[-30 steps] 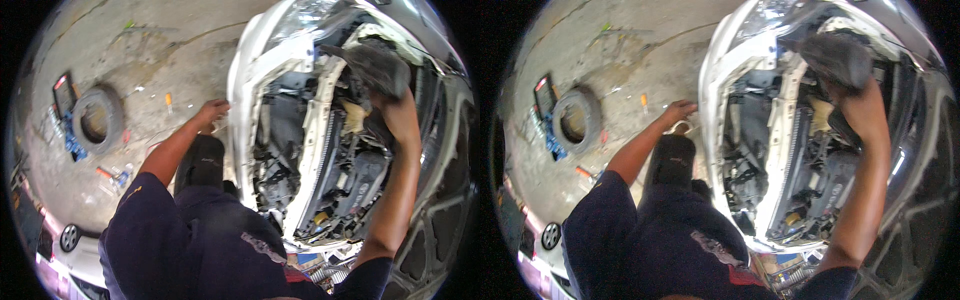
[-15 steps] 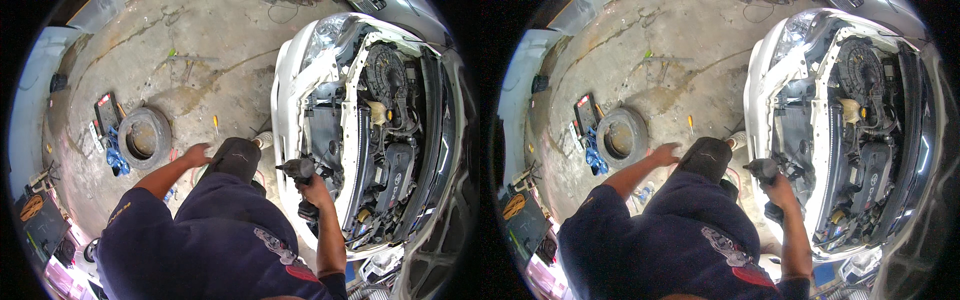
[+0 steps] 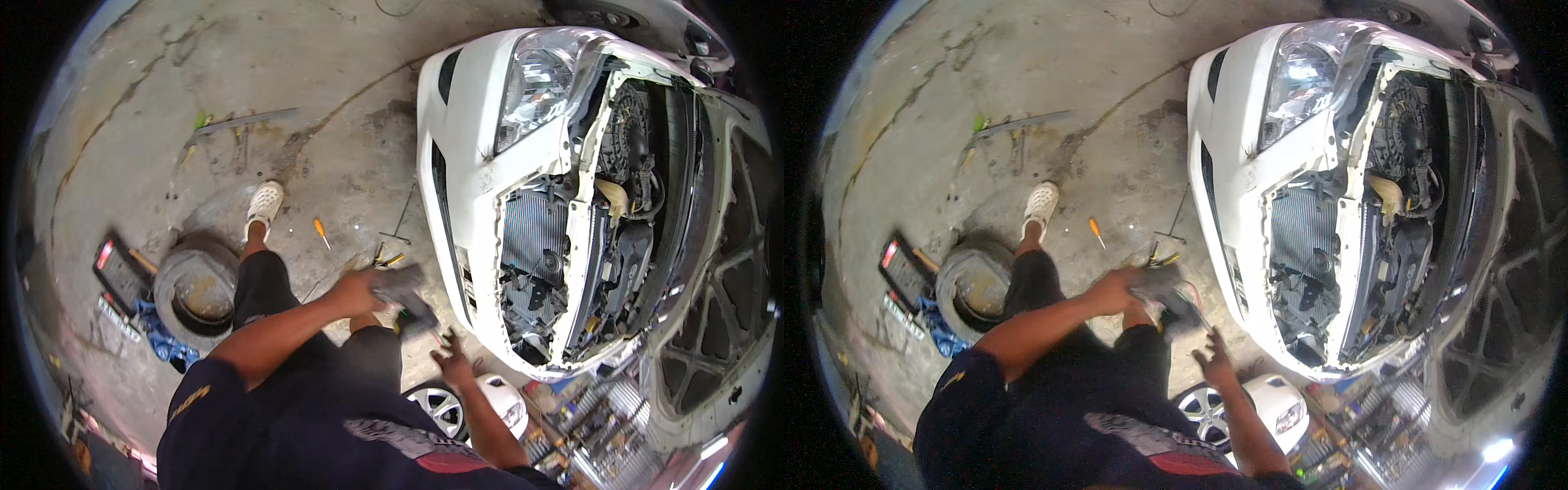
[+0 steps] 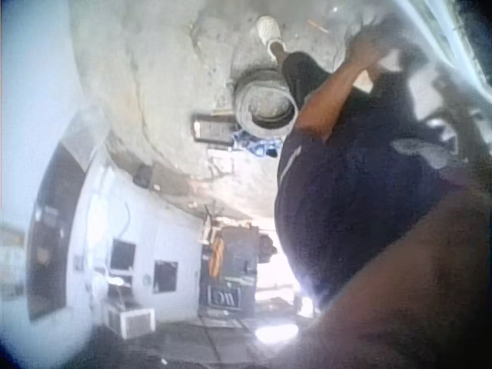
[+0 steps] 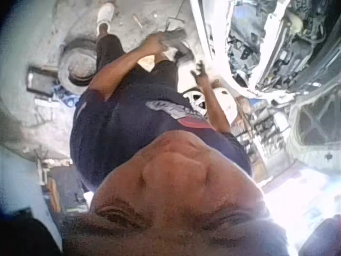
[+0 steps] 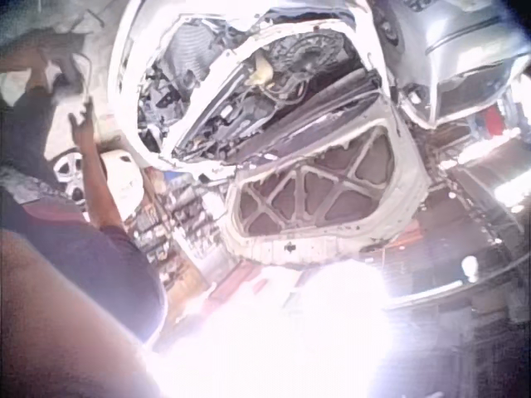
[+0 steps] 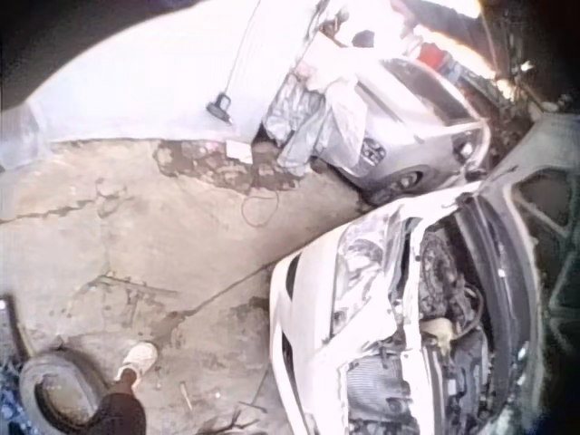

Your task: The person uses a drill to remove screws from a white car's front bumper, then uses their hands to pull the bumper loose from the fender and adjust its position.

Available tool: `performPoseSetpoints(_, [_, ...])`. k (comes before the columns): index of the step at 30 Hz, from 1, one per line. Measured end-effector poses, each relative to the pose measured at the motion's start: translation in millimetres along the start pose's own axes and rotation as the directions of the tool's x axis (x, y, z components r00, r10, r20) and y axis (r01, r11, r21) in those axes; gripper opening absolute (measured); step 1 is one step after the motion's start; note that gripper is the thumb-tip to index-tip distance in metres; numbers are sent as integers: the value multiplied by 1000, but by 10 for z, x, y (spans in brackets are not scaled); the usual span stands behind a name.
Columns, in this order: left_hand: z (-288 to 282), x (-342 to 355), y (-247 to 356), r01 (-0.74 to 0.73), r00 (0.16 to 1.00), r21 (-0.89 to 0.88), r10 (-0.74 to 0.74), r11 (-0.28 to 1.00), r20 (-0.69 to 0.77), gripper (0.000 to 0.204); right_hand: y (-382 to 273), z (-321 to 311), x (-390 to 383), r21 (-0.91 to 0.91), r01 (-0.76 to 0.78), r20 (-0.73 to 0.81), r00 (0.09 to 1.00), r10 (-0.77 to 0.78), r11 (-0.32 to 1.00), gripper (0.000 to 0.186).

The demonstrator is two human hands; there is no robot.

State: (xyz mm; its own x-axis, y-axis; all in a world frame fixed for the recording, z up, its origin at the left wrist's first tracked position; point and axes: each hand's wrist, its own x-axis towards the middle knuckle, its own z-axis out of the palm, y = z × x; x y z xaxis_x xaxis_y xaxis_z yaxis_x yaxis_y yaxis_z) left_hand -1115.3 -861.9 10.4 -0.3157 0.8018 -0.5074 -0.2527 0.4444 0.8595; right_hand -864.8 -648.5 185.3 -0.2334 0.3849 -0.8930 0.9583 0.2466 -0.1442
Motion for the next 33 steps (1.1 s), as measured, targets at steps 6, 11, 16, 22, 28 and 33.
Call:
performPoseSetpoints(6, [-2409,-413,-1379,503,683,-7,-402,864,-610,55,511,1943,203,-352,108,593,794,132,930,109])
performPoseSetpoints(11, [-3909,-996,-3893,626,705,526,-129,576,-697,51,-356,2278,262,-243,39,735,660,158,969,93])
performPoseSetpoints(16, [-4182,-868,-4530,739,471,210,-268,640,-840,56,-618,2122,430,-468,667,845,530,72,580,80])
performPoseSetpoints(22, [-3970,-1070,-5464,720,505,307,-165,623,-847,40,-581,1800,305,-603,151,669,630,394,783,101])
performPoseSetpoints(28, [-4262,-1228,-5889,740,672,644,-185,195,-717,25,-419,2053,310,-556,76,664,640,388,827,104])
performPoseSetpoints(33, [-4118,-1374,-5497,855,517,440,-514,273,-685,28,234,2478,35,-580,319,727,617,300,749,103])
